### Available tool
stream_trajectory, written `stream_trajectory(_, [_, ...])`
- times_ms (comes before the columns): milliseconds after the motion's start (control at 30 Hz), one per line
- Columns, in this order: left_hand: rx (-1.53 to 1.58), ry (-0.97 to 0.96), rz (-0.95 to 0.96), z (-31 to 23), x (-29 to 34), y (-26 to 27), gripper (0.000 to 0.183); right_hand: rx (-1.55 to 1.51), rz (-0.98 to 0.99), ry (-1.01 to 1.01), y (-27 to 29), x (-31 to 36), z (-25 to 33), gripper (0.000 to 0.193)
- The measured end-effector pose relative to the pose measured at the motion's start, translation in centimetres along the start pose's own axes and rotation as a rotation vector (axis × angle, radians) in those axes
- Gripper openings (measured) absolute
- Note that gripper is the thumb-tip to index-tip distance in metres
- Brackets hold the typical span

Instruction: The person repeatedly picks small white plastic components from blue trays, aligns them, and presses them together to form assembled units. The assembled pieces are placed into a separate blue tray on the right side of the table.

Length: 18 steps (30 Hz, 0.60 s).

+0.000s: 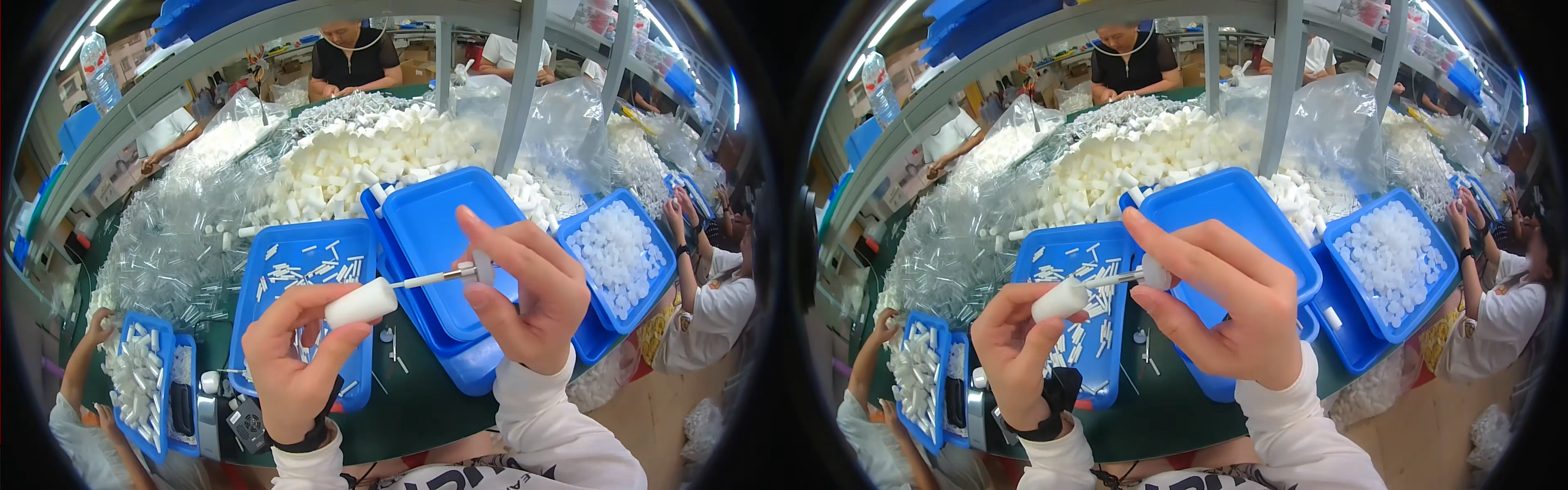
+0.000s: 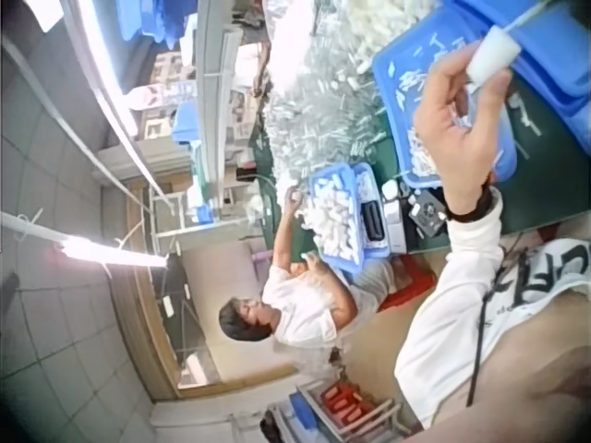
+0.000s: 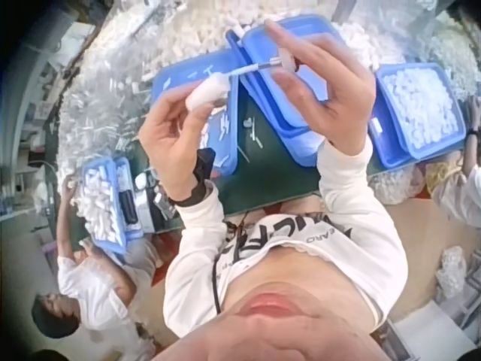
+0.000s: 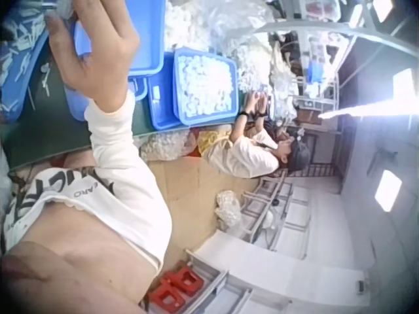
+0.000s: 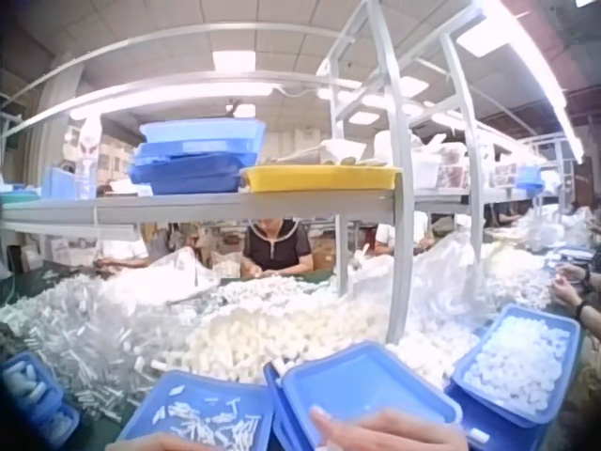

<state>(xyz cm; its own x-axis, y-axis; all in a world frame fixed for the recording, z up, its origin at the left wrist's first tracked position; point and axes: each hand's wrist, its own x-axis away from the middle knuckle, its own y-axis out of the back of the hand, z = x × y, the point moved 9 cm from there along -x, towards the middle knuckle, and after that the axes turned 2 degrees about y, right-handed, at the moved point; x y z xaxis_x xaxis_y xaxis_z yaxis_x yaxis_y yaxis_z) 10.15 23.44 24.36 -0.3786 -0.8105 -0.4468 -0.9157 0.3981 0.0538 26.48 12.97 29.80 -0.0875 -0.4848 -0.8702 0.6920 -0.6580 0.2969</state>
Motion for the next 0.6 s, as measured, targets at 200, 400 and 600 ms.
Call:
stream_trajectory(200, [0.043,0.033,0.055,-0.5,0.4,-0.3,0.019,-0.025,0.025,-0.019,0.1,0.1,0.1,0.043])
stream_trajectory(400, [-0.175,-0.096,0.073,-0.9,0.2,-0.4,0.019,-0.143,-0.029,-0.09,-0.4,0.3,-0.6,0.042])
stream_trajectory(600, [-0.192,-0.108,0.103,-1.5,0.5,-0.9,0.022,-0.346,-0.171,-0.053,0.1,1.3,-1.4,0.031])
